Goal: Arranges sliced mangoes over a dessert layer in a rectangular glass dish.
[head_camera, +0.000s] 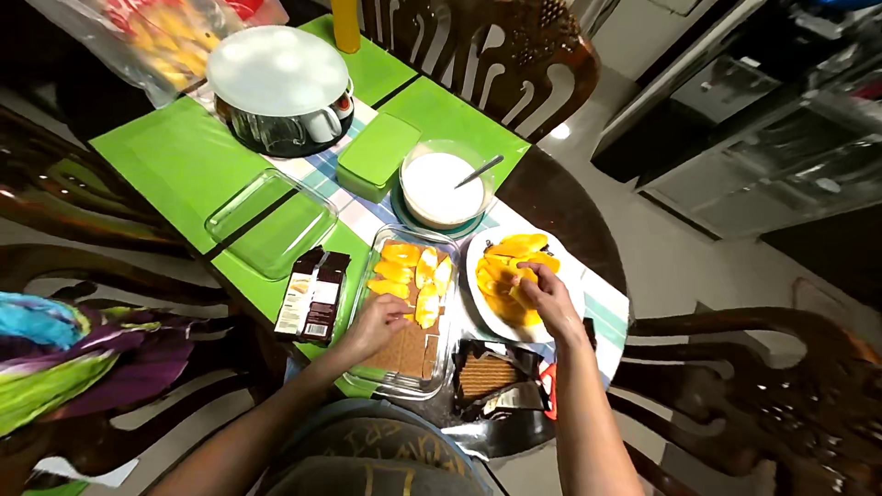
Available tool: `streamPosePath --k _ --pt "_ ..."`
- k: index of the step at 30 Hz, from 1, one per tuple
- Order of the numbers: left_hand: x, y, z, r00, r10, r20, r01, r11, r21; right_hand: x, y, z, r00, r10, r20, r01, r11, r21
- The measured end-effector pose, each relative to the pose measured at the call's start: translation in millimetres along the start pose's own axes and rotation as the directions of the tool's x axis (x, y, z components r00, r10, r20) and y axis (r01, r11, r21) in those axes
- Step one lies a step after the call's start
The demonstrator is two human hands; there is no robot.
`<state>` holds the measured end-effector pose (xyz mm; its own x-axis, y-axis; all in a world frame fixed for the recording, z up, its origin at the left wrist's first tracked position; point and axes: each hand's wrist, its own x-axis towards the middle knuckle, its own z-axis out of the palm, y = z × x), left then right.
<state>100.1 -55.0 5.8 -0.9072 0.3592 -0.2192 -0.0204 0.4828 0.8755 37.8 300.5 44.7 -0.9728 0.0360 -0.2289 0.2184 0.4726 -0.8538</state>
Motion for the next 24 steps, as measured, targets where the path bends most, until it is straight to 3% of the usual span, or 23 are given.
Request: streamPosePath --k 4,7,9,12,15,18,21,24 --pt "11 7 4 0.983 -0.105 0.153 0.162 0.885 -0.436 -29 -29 83 0.954 0.081 0.29 -0.202 0.886 0.418" --pt "-1 1 8 0.957 -0.159 0.243 0.275 0.766 -0.581 -48 -37 144 0.92 0.093 0.38 -0.314 0.754 0.577" --pt "-18 -6 4 0.93 -0.262 0.258 0.366 0.726 -0.582 -55 -34 174 0.919 0.044 0.392 -0.261 0.812 0.521" --pt "-40 -18 2 0.871 -0.449 0.198 0.476 0.671 -0.569 -56 -33 194 0.877 -0.033 0.48 -0.075 0.976 0.204" --pt "-47 -18 5 0.833 -0.549 0.073 0.47 0.63 -0.618 -41 -44 208 0.829 -0.059 0.557 0.084 0.996 -0.02" --pt "-49 -16 15 0.841 -0.536 -0.077 0.427 0.744 -0.514 -22 -47 227 0.813 -0.141 0.565 0.238 0.966 -0.103" --pt "-58 -13 17 0.888 -0.429 -0.166 0.401 0.898 -0.179 -13 -53 226 0.814 -0.276 0.512 0.369 0.925 -0.087" --pt "-67 -8 11 0.941 -0.279 -0.192 0.306 0.944 0.128 -11 -56 203 0.838 -0.395 0.377 0.45 0.891 -0.067"
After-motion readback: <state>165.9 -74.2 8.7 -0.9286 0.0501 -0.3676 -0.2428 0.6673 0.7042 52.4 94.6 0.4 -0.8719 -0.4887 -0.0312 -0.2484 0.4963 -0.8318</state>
